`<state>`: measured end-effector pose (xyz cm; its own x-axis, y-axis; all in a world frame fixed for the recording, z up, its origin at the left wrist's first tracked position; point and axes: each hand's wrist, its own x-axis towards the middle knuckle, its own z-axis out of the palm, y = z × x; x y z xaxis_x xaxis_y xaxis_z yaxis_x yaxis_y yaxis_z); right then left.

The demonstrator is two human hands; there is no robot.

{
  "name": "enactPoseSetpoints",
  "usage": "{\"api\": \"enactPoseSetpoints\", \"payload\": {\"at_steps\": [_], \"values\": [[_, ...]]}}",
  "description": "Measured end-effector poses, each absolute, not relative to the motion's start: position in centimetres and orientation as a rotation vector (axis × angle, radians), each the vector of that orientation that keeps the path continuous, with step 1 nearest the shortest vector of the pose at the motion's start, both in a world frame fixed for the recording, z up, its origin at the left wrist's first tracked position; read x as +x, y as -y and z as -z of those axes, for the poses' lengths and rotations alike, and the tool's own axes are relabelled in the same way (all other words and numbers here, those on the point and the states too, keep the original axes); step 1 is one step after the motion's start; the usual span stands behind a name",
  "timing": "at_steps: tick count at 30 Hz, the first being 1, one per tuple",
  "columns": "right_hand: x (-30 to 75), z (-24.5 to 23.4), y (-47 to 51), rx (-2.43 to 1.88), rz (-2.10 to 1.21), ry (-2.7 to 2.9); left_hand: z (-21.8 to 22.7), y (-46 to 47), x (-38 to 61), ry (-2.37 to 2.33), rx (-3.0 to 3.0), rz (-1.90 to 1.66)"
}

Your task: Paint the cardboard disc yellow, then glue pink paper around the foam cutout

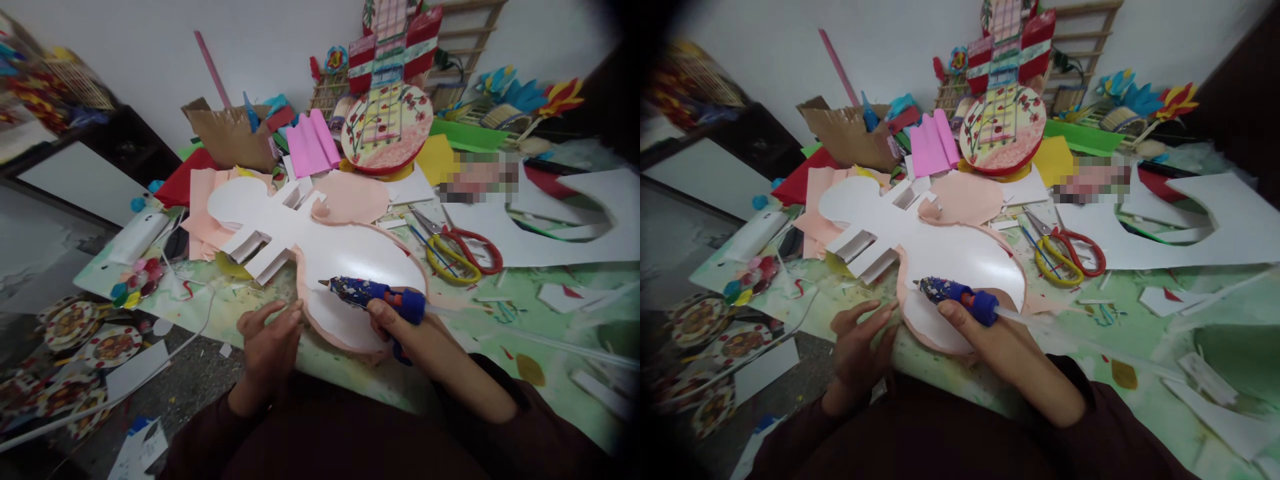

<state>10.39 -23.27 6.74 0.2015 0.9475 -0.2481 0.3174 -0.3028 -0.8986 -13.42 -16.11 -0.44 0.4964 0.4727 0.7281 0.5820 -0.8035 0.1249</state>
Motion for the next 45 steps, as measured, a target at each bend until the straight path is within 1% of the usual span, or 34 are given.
{"api": "enactPoseSetpoints", "payload": {"at_steps": [1, 5, 11, 26, 32, 40, 45], "values": [[10.4, -7.0, 23.3, -1.754, -1.117, 1.215, 0.6, 16.1, -13.2, 0.907, -2.604, 1.162], [10.3, -7.7, 23.3, -1.737, -1.118, 1.360, 0.6, 16.0, -12.6, 0.960, -2.542, 1.220], [10.1, -7.8, 23.0, -1.699, -1.195, 1.556, -0.1, 16.0, -12.7, 1.080, -2.554, 1.095], [9.4, -8.4, 22.5, -1.710, -1.174, 1.564, 0.1, 15.7, -12.7, 1.087, -2.574, 1.089], [9.5, -8.2, 23.1, -1.841, -1.186, 1.534, 0.1, 15.7, -12.7, 1.103, -2.566, 1.082], [9.9, -8.7, 24.3, -1.812, -1.005, 1.613, 0.3, 15.7, -13.0, 1.125, -2.578, 1.052], [9.8, -8.6, 24.2, -1.786, -1.112, 1.557, 0.3, 15.6, -13.0, 1.126, -2.595, 1.038]]}}
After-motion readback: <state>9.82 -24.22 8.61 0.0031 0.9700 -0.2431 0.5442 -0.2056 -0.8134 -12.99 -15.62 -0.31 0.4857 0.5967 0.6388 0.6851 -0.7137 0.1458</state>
